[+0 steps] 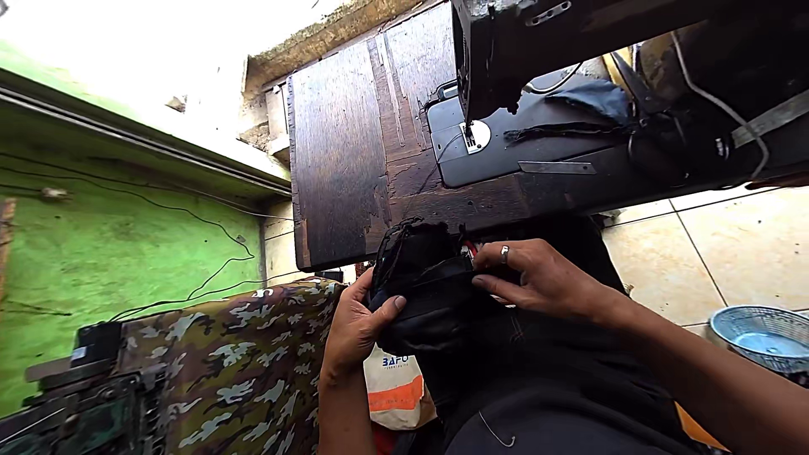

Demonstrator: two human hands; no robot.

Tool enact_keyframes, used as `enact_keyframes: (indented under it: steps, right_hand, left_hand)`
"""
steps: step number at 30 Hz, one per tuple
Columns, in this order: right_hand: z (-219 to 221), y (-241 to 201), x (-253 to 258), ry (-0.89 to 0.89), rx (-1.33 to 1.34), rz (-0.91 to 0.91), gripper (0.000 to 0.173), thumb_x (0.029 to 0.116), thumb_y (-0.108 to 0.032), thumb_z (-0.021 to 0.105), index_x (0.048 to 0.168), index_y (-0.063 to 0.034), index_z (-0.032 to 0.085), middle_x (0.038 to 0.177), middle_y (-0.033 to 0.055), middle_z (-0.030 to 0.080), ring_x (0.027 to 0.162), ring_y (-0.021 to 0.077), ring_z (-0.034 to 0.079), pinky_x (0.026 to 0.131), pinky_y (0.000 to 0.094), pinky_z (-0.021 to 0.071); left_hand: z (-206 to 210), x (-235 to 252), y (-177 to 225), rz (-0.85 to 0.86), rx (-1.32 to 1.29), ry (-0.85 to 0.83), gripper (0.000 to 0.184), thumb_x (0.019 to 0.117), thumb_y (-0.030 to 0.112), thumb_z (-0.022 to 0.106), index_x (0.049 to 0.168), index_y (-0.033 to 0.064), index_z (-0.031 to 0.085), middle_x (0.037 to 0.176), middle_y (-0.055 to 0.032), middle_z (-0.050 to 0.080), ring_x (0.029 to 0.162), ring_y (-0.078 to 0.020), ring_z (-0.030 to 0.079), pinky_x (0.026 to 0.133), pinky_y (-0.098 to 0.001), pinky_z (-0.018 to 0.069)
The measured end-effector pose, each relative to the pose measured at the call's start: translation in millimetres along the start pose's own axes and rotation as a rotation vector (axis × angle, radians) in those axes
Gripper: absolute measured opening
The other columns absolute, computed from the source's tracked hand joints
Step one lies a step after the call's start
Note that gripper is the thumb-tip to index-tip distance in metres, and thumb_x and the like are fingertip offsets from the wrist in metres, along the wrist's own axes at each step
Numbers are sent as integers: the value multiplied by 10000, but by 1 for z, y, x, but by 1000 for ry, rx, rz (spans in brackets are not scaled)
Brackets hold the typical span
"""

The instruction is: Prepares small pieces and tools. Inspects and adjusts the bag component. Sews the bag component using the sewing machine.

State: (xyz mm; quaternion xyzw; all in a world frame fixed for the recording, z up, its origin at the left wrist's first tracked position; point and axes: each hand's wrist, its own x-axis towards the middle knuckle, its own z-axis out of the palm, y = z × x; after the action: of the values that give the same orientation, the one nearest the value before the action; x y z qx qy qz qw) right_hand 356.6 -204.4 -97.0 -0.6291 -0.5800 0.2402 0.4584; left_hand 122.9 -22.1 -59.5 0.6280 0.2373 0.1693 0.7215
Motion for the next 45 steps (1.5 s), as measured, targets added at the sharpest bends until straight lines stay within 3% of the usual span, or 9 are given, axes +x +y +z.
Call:
enact_keyframes:
  steps: [7,12,22,25,27,32,37,39,45]
  right_hand:
    - [-5,7,6,-42,52,100,266,1001,-379,627,1033,-133,722,913,-31,707,887,0,643,776,198,518]
    - [-3,6,8,-49,-38,116,438,966,-552,628,1050,-130,707,897,-1,682,873,90,647,756,311,532]
    - [-1,4,11,-29,-42,55,306,992,-421,633,1047,-135,729,904,-8,702,863,68,662,747,275,542]
    - [6,1,5,80,-164,-88,243,1008,-336,619,1046,-129,740,824,21,688,754,129,671,646,318,555]
    - [13,-4,-3,195,-314,-316,156,1012,-200,602,1016,-91,715,685,55,580,604,201,588,513,344,474]
    - [24,-26,-27,246,-567,-617,166,1016,-41,502,1073,-28,658,646,36,436,562,196,418,503,322,341]
    - [19,-19,-17,236,-264,-319,150,1007,-174,588,1036,-80,700,701,54,574,604,178,570,519,314,469]
    - [8,-9,-8,151,-82,-141,191,1001,-245,629,1022,-84,729,800,45,657,722,118,636,632,270,533]
    - [-5,3,8,13,169,4,204,974,-251,666,1018,-72,754,937,2,731,908,-19,653,809,157,523]
  left_hand:
    - [4,7,2,-67,-22,41,367,876,59,754,1219,-19,649,1070,-80,756,969,-138,736,900,-322,612]
    - [7,10,2,-82,-26,67,360,881,22,724,1226,-35,637,1061,-99,755,960,-152,740,892,-327,617]
    - [9,7,1,-70,-33,64,358,881,32,735,1218,-38,637,1060,-104,754,962,-152,740,889,-331,617]
    - [10,6,-1,-51,-19,73,351,878,35,736,1209,-34,642,1052,-97,755,951,-150,740,883,-325,618]
    - [10,5,-3,-23,-29,67,359,884,36,740,1221,-35,639,1068,-93,754,965,-150,738,897,-328,614]
    - [7,1,-8,33,-54,29,387,889,107,773,1237,-9,647,1097,-77,749,995,-139,728,922,-331,605]
    - [6,0,-7,26,-58,26,371,891,101,765,1234,8,658,1099,-70,754,995,-139,732,917,-327,607]
    - [6,0,-6,16,-53,31,368,891,92,761,1230,1,655,1095,-78,754,992,-143,733,914,-328,608]
    - [10,4,-6,-3,-28,57,381,880,89,765,1228,-17,650,1086,-81,754,984,-139,734,906,-326,611]
